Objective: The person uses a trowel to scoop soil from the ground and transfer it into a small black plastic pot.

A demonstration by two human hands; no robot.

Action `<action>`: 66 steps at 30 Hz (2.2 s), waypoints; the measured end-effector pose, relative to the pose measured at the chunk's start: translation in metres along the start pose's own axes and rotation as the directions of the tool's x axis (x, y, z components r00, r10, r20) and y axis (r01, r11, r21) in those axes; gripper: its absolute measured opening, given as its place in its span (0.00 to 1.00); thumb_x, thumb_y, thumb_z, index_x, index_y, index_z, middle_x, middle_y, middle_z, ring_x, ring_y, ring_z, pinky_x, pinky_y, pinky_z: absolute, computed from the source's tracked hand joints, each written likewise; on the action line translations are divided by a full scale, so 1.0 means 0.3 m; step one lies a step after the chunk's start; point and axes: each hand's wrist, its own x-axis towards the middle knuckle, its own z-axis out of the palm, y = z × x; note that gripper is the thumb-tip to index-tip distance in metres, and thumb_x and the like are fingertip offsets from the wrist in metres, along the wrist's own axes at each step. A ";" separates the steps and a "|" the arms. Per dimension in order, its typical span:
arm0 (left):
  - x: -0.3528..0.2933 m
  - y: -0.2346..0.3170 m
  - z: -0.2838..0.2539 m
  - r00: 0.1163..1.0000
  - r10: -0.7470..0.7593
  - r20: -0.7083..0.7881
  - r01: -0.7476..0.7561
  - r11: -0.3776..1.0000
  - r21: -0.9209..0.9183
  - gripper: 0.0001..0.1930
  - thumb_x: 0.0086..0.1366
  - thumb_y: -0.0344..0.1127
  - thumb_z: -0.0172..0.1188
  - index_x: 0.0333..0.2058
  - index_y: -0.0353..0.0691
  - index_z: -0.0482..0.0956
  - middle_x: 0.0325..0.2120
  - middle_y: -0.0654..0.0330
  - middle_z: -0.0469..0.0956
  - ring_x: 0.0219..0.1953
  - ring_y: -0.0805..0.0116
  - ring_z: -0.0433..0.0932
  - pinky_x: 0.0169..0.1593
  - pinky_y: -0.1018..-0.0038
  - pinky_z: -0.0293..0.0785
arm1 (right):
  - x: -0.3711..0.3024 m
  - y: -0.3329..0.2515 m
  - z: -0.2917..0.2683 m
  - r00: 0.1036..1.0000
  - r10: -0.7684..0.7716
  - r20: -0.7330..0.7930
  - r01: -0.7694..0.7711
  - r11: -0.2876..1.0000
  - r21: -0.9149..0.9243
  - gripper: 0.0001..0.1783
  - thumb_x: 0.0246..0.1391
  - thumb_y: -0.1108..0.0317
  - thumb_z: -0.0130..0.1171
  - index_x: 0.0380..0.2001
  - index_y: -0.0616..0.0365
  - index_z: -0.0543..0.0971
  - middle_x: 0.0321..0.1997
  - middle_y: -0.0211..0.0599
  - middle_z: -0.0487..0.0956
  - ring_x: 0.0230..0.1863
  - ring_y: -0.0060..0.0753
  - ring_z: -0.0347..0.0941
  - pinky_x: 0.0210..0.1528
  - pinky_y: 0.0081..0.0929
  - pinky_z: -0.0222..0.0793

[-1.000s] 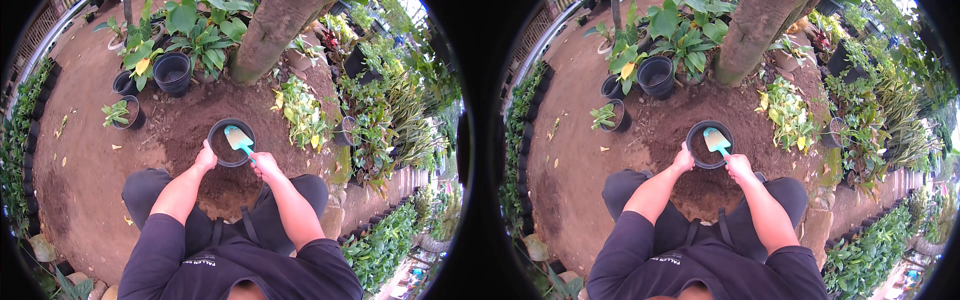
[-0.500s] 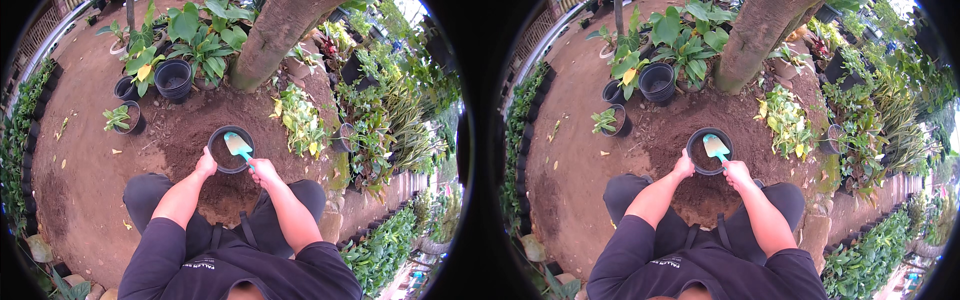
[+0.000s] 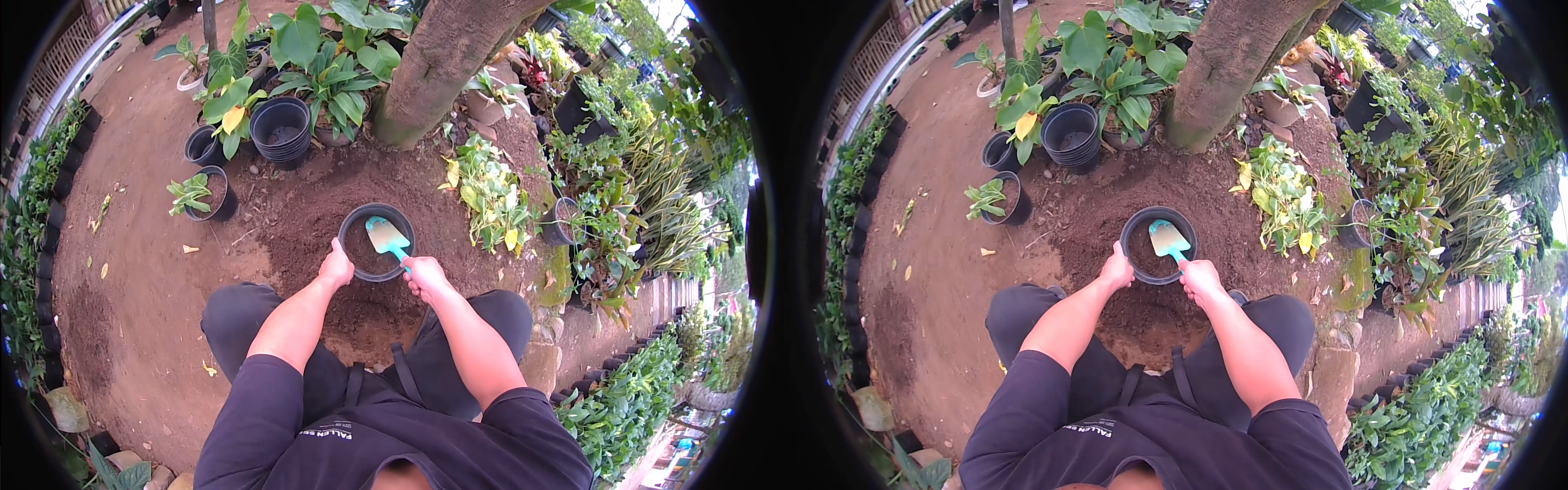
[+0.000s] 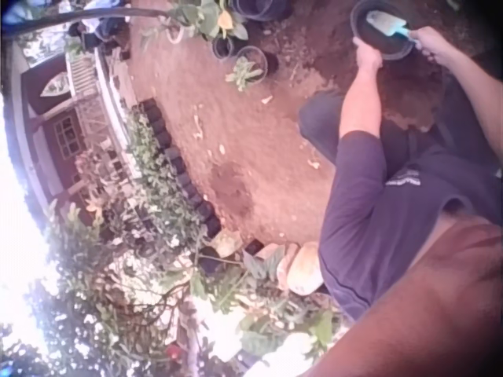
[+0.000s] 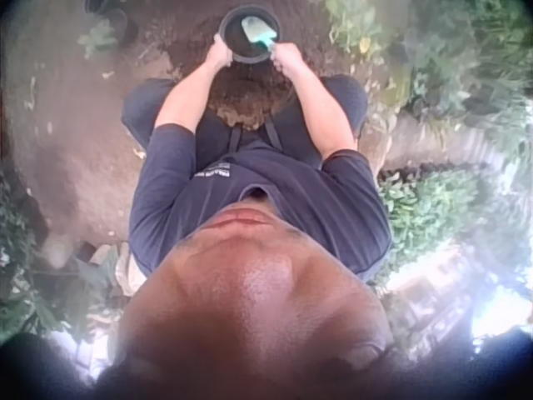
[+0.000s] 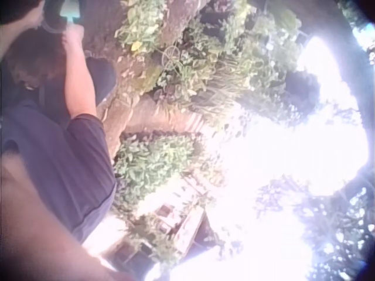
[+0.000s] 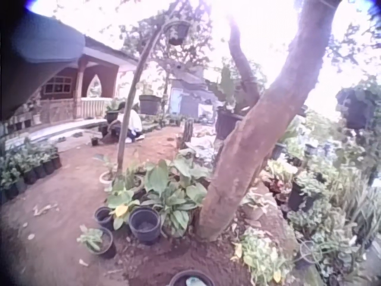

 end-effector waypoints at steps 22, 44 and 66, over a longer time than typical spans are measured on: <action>-0.017 0.013 -0.002 1.000 -0.008 0.020 0.007 1.000 0.026 0.39 0.56 0.27 0.47 0.63 0.39 0.37 0.40 0.44 0.75 0.44 0.52 0.76 0.49 0.61 0.68 | -0.059 -0.017 0.011 0.999 -0.031 0.013 0.031 1.000 0.004 0.12 0.56 0.62 0.50 0.33 0.62 0.72 0.17 0.28 0.66 0.11 0.18 0.55 0.11 0.21 0.47; -0.028 0.037 0.006 0.999 0.032 -0.004 -0.032 0.999 -0.016 0.36 0.56 0.26 0.46 0.62 0.38 0.39 0.33 0.43 0.77 0.32 0.54 0.80 0.40 0.62 0.73 | 0.040 0.039 -0.025 0.996 -0.038 -0.084 0.030 0.995 -0.098 0.16 0.55 0.60 0.51 0.18 0.57 0.70 0.11 0.27 0.63 0.09 0.23 0.55 0.11 0.26 0.47; 0.029 -0.036 0.025 0.998 0.033 -0.047 -0.033 0.999 -0.004 0.32 0.57 0.27 0.44 0.59 0.41 0.42 0.27 0.47 0.76 0.25 0.56 0.78 0.33 0.63 0.73 | -0.086 -0.002 0.050 0.927 -0.374 0.015 0.255 0.600 -0.758 0.17 0.51 0.58 0.52 0.38 0.59 0.77 0.34 0.50 0.78 0.41 0.52 0.74 0.45 0.41 0.68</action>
